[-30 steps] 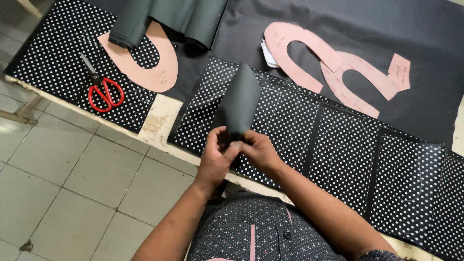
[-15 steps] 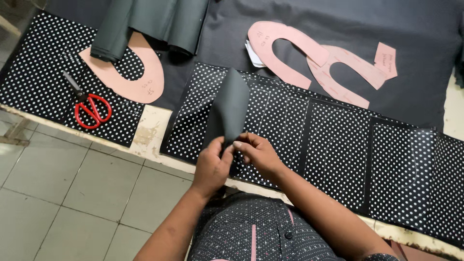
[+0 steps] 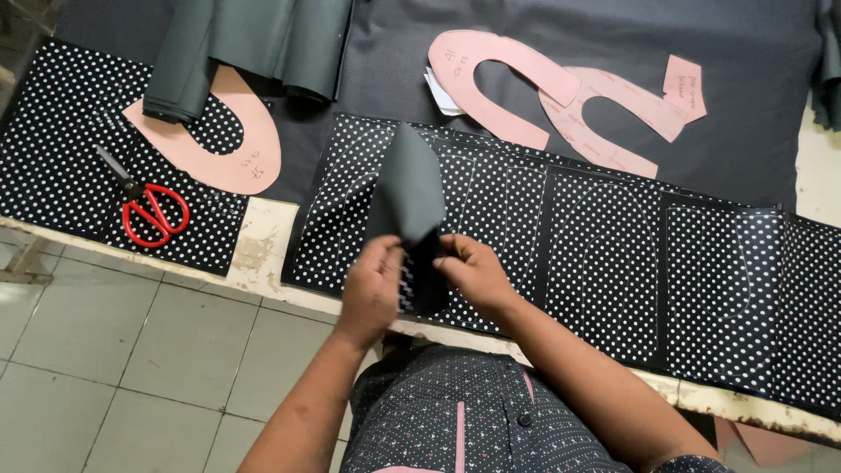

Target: The person places a pink paper pattern on a black polka-dotted fabric, traces its outline with a pencil, and cuts the fabric along the traced line using scissors. The person then folds the cut fabric and places it aside.

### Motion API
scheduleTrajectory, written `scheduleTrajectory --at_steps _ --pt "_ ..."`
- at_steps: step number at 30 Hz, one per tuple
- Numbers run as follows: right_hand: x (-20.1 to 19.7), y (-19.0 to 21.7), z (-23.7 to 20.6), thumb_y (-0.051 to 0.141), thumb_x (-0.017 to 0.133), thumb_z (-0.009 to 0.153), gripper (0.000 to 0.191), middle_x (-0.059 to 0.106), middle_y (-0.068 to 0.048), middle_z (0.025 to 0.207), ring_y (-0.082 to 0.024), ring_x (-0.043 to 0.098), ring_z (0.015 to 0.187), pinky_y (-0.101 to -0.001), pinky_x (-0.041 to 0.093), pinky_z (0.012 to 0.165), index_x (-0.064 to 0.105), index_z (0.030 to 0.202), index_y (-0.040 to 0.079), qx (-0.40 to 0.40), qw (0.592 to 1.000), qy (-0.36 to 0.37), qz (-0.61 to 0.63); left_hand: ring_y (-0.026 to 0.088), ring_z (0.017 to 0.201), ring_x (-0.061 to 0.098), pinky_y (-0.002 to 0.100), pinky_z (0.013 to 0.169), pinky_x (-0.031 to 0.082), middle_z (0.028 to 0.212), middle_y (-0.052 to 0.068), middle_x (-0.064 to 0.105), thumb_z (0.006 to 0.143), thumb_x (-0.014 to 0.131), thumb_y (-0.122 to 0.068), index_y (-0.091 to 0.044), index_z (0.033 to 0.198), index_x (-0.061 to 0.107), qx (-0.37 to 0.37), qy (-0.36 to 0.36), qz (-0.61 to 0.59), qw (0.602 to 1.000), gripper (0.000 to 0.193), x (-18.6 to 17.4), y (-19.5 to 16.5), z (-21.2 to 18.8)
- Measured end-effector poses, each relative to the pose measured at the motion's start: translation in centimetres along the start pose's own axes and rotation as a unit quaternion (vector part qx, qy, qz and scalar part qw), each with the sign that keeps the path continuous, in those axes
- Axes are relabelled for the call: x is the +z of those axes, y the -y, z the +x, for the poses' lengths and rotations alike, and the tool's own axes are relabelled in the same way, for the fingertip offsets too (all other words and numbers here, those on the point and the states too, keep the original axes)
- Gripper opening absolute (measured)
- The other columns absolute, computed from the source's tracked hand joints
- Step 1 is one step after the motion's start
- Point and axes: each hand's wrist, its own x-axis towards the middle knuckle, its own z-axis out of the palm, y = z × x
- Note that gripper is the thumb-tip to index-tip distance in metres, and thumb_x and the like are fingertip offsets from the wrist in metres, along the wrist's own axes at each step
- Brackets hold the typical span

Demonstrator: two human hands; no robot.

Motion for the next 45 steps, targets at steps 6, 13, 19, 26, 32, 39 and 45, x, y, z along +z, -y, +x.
scheduleTrajectory --at_steps 6,13,19,26,32,39,45 --pt "-1.4 -0.2 0.5 0.005 0.059 0.093 0.013 0.047 0.007 0.068 -0.003 0.038 0.053 -0.0199 0.032 0.047 0.064 0.106 0.006 0.026 0.995 0.002 0.094 0.011 0.074 0.06 0.023 0.066 0.05 0.089 0.009 0.072 0.105 0.062 -0.019 0.004 0.124 0.064 0.024 -0.11 -0.044 0.993 0.03 -2.9 -1.0 1.5" --pt "0.4 -0.3 0.8 0.024 0.053 0.094 0.019 0.055 0.005 0.065 -0.008 0.034 0.041 -0.0235 0.026 0.036 0.062 0.098 0.008 0.112 0.987 0.002 0.115 0.022 0.092 0.073 0.032 0.08 0.057 0.104 0.013 0.076 0.099 0.063 -0.018 0.0 0.116 0.071 0.055 0.048 -0.048 0.996 0.026 1.2 -1.5 -1.0" --pt "0.1 -0.6 1.1 0.017 0.065 0.096 0.023 0.068 -0.006 0.091 -0.013 0.063 0.08 -0.0285 0.053 0.072 0.067 0.106 -0.003 0.012 0.999 -0.037 0.034 0.029 0.096 0.071 0.036 0.087 0.055 0.105 0.015 0.073 0.092 0.068 -0.021 -0.001 0.114 0.072 0.063 0.077 0.003 0.995 0.03 2.3 0.2 -1.5" --pt "-1.2 1.2 0.1 0.017 0.063 0.091 0.034 0.073 -0.006 0.103 -0.013 0.069 0.089 -0.0294 0.057 0.082 0.063 0.121 0.0 0.005 0.999 -0.033 0.03 0.036 0.115 0.058 0.04 0.099 0.045 0.125 0.023 0.062 0.091 0.073 -0.027 0.004 0.125 0.062 0.059 -0.107 0.162 0.979 0.047 1.7 5.0 0.6" --pt "0.1 1.4 2.2 0.014 0.066 0.102 0.032 0.066 -0.011 0.107 -0.016 0.061 0.094 -0.0315 0.052 0.084 0.064 0.122 -0.01 -0.023 0.988 0.145 0.053 0.019 0.116 0.063 0.032 0.1 0.048 0.127 0.013 0.067 0.101 0.057 -0.041 0.0 0.137 0.056 -0.164 -0.044 -0.074 0.983 0.054 0.0 9.3 3.2" --pt "-0.3 -0.8 4.7 0.018 0.065 0.089 0.037 0.074 -0.009 0.102 -0.017 0.07 0.089 -0.0303 0.058 0.084 0.064 0.12 -0.002 0.096 0.994 -0.029 -0.034 0.02 0.108 0.067 0.031 0.091 0.055 0.122 0.012 0.069 0.091 0.068 -0.031 0.002 0.137 0.052 -0.232 0.047 -0.223 0.946 0.059 -2.1 9.6 3.7" --pt "-1.5 -1.9 4.5 0.03 0.073 0.09 0.04 0.07 -0.009 0.094 -0.017 0.066 0.083 -0.031 0.054 0.078 0.064 0.112 -0.002 -0.011 0.94 -0.204 -0.274 0.024 0.106 0.072 0.035 0.093 0.056 0.122 0.012 0.072 0.088 0.068 -0.017 -0.007 0.135 0.06 -0.143 -0.025 0.088 0.985 0.048 -1.4 6.8 2.6"
